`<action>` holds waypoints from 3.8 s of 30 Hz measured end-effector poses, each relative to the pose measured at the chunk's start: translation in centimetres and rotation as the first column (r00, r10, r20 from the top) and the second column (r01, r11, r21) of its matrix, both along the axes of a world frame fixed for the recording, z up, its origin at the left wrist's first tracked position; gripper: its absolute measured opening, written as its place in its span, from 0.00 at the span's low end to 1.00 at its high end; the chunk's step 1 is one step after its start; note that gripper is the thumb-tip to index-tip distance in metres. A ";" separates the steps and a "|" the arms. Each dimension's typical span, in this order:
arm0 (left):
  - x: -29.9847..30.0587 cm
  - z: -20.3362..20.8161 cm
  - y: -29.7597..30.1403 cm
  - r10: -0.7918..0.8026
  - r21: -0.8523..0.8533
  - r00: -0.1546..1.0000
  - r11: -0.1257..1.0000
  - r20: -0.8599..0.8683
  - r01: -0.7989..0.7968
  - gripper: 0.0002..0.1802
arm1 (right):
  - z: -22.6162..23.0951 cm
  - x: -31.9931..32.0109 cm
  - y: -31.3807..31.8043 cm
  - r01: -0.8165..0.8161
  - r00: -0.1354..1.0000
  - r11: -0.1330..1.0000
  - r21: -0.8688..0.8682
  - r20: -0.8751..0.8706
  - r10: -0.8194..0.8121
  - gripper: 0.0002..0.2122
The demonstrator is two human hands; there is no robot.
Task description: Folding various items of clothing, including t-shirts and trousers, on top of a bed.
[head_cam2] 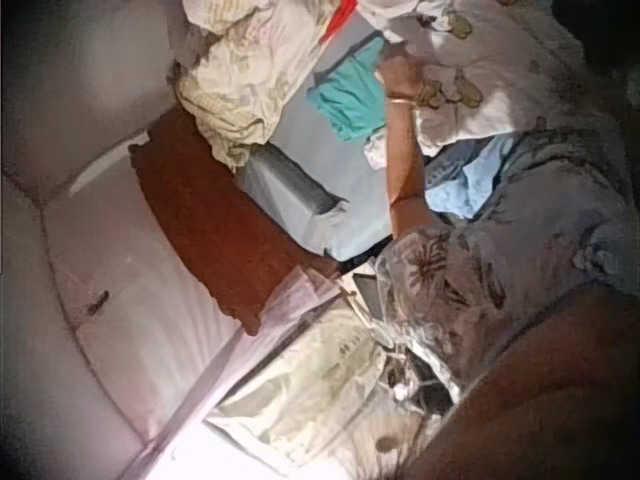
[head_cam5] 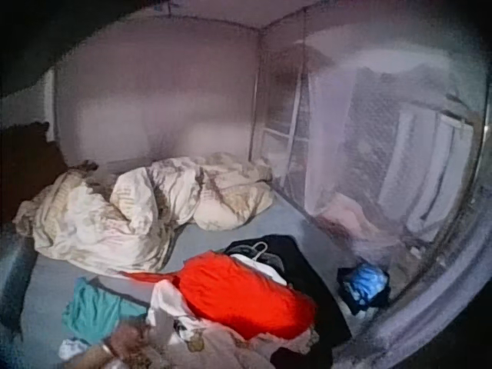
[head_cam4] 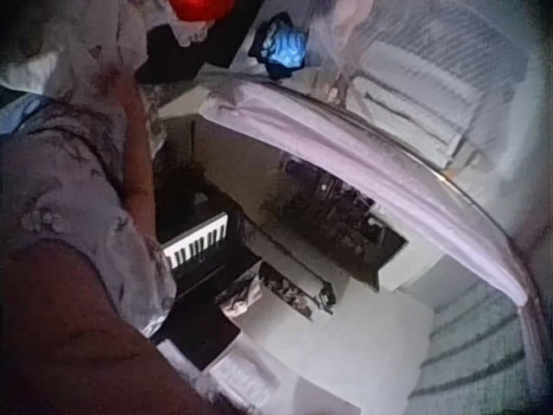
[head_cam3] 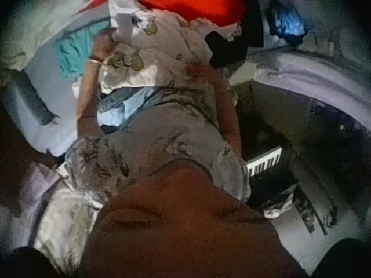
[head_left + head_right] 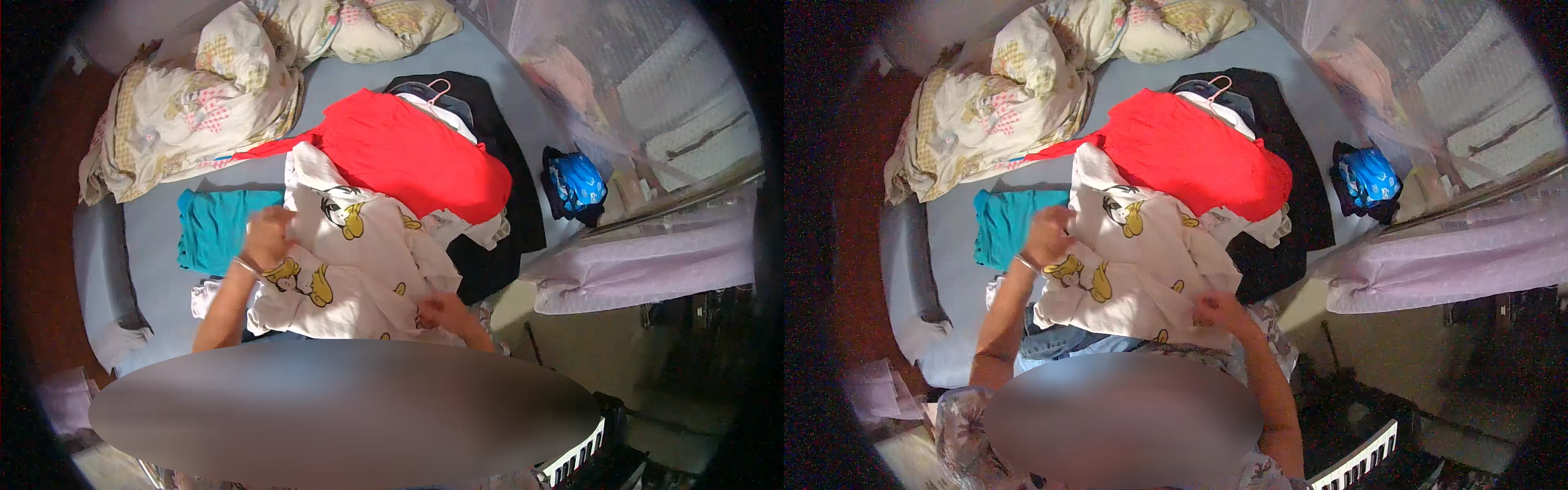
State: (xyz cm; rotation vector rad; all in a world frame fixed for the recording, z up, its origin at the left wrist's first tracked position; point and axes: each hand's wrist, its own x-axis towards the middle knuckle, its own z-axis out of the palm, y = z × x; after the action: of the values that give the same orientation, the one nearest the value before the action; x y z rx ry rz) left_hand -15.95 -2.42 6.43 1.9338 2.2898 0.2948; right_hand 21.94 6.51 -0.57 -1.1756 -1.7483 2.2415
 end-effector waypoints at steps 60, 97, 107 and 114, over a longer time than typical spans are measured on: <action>-2.0 -3.0 16.2 -0.231 0.587 0.744 0.768 0.627 -0.256 0.27 | -0.6 -2.6 -3.0 -0.080 0.996 0.391 0.917 0.056 0.073 0.23; -1.1 -5.9 6.4 0.358 0.364 0.882 0.812 0.306 -0.456 0.38 | -0.1 -1.7 -4.5 -0.360 0.908 -0.170 0.917 0.387 0.162 0.29; -0.2 -8.1 -7.1 0.680 -0.003 0.636 0.684 0.364 -0.729 0.49 | -6.0 0.8 -3.9 -0.745 0.661 0.143 0.651 0.691 0.293 0.35; -4.4 -7.1 -6.8 0.426 -0.238 0.836 0.902 0.346 -0.362 0.39 | -4.8 1.5 -4.1 -0.501 0.849 0.189 0.845 0.437 0.299 0.28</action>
State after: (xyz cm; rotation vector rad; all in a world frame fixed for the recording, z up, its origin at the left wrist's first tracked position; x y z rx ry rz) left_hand -20.38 -9.25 -0.72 1.1748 2.3245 0.4703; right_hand 23.44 2.38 -5.42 -0.5904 -3.0042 0.6351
